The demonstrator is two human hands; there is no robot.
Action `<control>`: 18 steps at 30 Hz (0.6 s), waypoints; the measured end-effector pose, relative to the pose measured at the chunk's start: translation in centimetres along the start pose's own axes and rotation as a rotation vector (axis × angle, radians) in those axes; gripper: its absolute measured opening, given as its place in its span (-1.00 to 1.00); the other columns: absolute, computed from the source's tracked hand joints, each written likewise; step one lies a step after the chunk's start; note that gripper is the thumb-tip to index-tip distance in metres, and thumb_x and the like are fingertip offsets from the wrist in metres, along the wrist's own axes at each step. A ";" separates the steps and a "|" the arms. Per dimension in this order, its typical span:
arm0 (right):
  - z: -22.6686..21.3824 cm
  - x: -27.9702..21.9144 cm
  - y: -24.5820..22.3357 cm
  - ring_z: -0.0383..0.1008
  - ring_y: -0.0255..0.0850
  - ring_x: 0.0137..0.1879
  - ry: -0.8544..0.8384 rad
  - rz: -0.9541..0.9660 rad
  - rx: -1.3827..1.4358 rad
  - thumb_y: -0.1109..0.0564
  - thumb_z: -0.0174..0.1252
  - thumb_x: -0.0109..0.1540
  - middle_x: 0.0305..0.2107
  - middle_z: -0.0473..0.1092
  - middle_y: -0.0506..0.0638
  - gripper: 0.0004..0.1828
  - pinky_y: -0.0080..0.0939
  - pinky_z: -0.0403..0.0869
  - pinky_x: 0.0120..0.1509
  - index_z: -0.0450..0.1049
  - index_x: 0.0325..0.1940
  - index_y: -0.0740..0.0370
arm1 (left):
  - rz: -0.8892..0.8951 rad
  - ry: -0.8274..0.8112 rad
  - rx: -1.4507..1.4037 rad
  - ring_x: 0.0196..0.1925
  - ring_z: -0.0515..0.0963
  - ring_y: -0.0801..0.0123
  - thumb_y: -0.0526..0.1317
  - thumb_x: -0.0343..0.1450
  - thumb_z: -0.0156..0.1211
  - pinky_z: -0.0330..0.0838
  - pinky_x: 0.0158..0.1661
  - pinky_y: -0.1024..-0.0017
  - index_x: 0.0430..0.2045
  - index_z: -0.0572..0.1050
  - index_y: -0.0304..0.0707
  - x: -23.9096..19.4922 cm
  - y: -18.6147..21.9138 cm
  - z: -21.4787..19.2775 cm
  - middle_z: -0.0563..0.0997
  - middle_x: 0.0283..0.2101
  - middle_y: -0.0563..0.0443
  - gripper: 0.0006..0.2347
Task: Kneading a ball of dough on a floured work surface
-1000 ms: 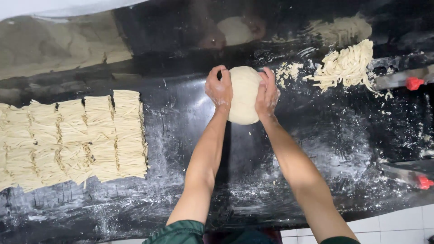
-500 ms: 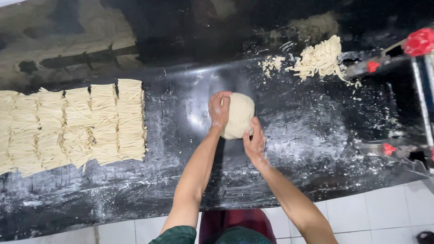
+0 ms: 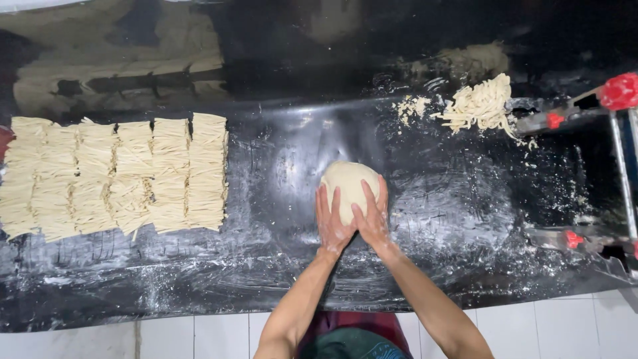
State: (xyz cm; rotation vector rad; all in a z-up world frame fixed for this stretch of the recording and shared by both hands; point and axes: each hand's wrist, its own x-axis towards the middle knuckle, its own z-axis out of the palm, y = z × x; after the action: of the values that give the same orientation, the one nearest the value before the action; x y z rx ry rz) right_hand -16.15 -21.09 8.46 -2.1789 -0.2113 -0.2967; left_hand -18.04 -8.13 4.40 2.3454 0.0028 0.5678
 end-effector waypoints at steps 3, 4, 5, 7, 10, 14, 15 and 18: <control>0.8 4.4 1.4 0.11 0.29 0.51 -0.002 0.101 0.001 0.01 0.22 0.27 0.36 0.08 0.34 -0.39 0.20 0.13 0.56 0.36 0.39 0.18 | 0.021 0.083 0.002 0.33 0.40 -0.28 0.15 0.19 0.36 0.31 0.23 -0.06 0.21 0.49 -0.14 4.7 0.6 0.4 0.42 0.30 -0.35 -0.31; 0.8 5.6 2.1 0.11 0.29 0.51 -0.015 0.109 0.003 0.01 0.22 0.27 0.36 0.08 0.34 -0.39 0.20 0.13 0.56 0.36 0.39 0.18 | 0.008 0.077 0.007 0.33 0.40 -0.28 0.15 0.19 0.36 0.31 0.23 -0.06 0.21 0.49 -0.14 5.7 0.8 0.6 0.42 0.30 -0.35 -0.31; 0.7 6.8 2.8 0.18 0.25 0.47 -0.018 0.179 0.016 -0.01 0.22 0.26 0.31 0.16 0.29 -0.42 0.19 0.18 0.53 0.40 0.37 0.11 | -0.003 0.080 0.047 0.28 0.45 -0.23 0.19 0.18 0.36 0.37 0.17 -0.05 0.20 0.51 -0.06 6.9 1.1 0.9 0.48 0.25 -0.30 -0.32; 1.2 9.9 3.6 0.26 0.22 0.43 -0.010 0.244 0.034 -0.03 0.22 0.26 0.26 0.24 0.25 -0.44 0.18 0.23 0.50 0.43 0.35 0.05 | -0.001 0.088 0.089 0.24 0.51 -0.18 0.23 0.16 0.36 0.43 0.11 -0.04 0.18 0.54 0.03 10.0 0.9 1.4 0.54 0.21 -0.25 -0.33; 1.4 13.3 4.4 0.29 0.16 0.42 -0.063 0.399 -0.022 -0.12 0.16 0.29 0.25 0.30 0.20 -0.48 0.18 0.26 0.46 0.45 0.34 -0.07 | -0.127 -0.136 0.093 0.31 0.47 -0.15 0.28 0.20 0.27 0.37 0.16 -0.14 0.20 0.52 0.09 13.1 0.3 2.4 0.54 0.22 -0.26 -0.34; 3.0 16.8 6.6 0.46 -0.08 0.25 -0.111 0.564 -0.141 -0.29 0.15 0.26 0.01 0.47 -0.08 -0.60 0.07 0.37 0.35 0.55 0.16 -0.32 | -0.198 -0.290 0.026 0.26 0.55 0.04 0.24 0.33 0.15 0.42 0.16 -0.07 0.14 0.53 0.23 16.5 -2.8 4.6 0.58 0.20 -0.10 -0.50; 3.5 17.4 7.1 0.50 -0.11 0.19 -0.110 0.553 -0.190 -0.29 0.16 0.26 -0.06 0.50 -0.14 -0.66 0.06 0.40 0.31 0.58 0.09 -0.35 | -0.242 -0.356 -0.013 0.25 0.57 0.10 0.22 0.37 0.08 0.43 0.16 -0.04 0.12 0.54 0.30 17.2 -3.7 5.2 0.60 0.19 -0.01 -0.56; 5.1 20.2 8.0 0.54 -0.32 0.10 -0.121 0.561 -0.178 -0.35 0.15 0.26 -0.16 0.52 -0.36 -0.78 -0.12 0.43 0.24 0.60 -0.08 -0.48 | -0.348 -0.407 -0.050 0.11 0.65 0.32 0.27 0.38 0.01 0.53 0.11 0.13 0.00 0.56 0.52 19.1 -6.9 7.7 0.63 0.11 0.35 -0.65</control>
State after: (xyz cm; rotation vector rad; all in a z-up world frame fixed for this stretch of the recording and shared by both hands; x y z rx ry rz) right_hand 5.99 -20.74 5.19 -2.3275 0.3715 0.1390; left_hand 3.32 -4.92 2.54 2.3002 0.2020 -0.0804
